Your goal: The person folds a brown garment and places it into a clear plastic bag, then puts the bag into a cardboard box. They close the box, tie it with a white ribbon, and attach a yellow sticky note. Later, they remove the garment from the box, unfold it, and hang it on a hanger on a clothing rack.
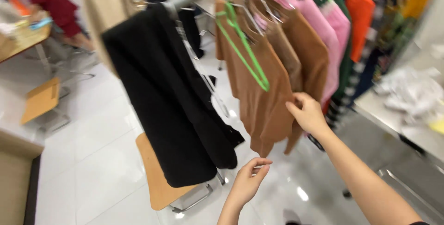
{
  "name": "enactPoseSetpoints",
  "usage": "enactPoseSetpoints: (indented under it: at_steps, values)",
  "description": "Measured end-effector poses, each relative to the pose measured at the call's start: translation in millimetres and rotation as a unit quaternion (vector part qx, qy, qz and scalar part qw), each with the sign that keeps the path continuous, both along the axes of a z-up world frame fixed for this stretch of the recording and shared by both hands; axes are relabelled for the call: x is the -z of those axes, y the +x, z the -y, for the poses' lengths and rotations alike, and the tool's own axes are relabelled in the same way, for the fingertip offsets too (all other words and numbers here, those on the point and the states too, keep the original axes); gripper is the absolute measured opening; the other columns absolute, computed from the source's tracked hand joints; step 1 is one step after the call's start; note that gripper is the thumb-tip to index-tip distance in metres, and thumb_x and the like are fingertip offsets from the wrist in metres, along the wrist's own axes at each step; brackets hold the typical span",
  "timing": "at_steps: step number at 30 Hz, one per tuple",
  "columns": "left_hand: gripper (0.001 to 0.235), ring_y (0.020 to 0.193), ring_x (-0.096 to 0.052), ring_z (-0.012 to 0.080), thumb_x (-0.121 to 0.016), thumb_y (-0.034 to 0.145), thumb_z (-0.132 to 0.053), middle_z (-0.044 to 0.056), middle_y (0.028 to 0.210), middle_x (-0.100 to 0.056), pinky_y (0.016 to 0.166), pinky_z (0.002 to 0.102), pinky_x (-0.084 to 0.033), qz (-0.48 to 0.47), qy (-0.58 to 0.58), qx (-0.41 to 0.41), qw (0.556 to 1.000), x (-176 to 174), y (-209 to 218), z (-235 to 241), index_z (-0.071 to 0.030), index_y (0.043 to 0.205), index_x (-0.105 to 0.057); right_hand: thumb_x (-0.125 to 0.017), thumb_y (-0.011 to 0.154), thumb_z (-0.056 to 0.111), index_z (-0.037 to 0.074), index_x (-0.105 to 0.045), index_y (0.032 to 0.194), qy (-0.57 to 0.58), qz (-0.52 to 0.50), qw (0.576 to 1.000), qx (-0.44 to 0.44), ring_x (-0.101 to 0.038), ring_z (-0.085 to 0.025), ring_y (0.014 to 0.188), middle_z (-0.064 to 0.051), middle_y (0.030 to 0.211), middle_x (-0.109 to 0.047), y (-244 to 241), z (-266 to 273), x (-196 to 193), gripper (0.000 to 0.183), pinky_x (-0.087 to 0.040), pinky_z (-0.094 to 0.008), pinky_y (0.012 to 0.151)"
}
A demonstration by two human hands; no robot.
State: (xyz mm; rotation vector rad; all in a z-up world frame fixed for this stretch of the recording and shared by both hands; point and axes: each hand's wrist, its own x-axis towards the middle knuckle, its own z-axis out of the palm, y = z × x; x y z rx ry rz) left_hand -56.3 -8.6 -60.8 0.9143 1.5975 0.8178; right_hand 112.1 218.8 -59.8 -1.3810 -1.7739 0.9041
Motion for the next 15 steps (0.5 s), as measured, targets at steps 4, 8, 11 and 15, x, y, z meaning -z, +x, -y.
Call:
enactPoseSetpoints:
  at_steps: [4,8,11,15]
  values:
    - [0.027,0.117,-0.068,0.0058,-0.061,0.099,-0.038,-0.013,0.135,-0.075,0.104,0.025,-0.051,-0.001,-0.018,0.078,0.997,41,35,6,-0.028,0.119,-0.076,-0.070,0.094,0.031,0.018,-0.080,0.108,-0.044,0.096,0.994,0.022,-0.070,-0.011,0.086,0.004,0.096,-0.081,89,33,116,0.021,-0.050,-0.031,0.083]
    - [0.026,0.111,-0.078,0.0090,-0.065,0.099,-0.032,-0.008,0.123,-0.081,0.102,0.022,-0.055,0.055,0.007,0.142,0.988,98,79,10,-0.021,0.119,-0.078,-0.062,0.100,0.022,0.016,-0.083,0.107,-0.165,0.015,0.982,0.096,-0.069,-0.011,0.066,0.002,0.081,-0.082,194,113,208,0.023,-0.052,-0.029,0.065]
    - [0.023,0.108,-0.082,0.0111,-0.066,0.100,-0.028,-0.006,0.121,-0.081,0.099,0.021,-0.056,0.080,-0.006,0.193,0.978,139,123,9,-0.019,0.117,-0.079,-0.061,0.100,0.018,0.014,-0.084,0.115,-0.264,-0.036,0.941,0.210,-0.072,-0.013,0.067,0.000,0.090,-0.085,274,179,221,0.027,-0.053,-0.029,0.060]
    - [0.024,0.113,-0.082,0.0110,-0.065,0.100,-0.032,-0.004,0.120,-0.081,0.105,0.023,-0.052,0.064,-0.041,0.263,0.962,113,187,10,-0.020,0.117,-0.079,-0.064,0.102,0.019,0.011,-0.083,0.117,-0.283,-0.135,0.875,0.369,-0.073,-0.019,0.073,-0.007,0.096,-0.084,384,240,219,0.025,-0.055,-0.033,0.065]
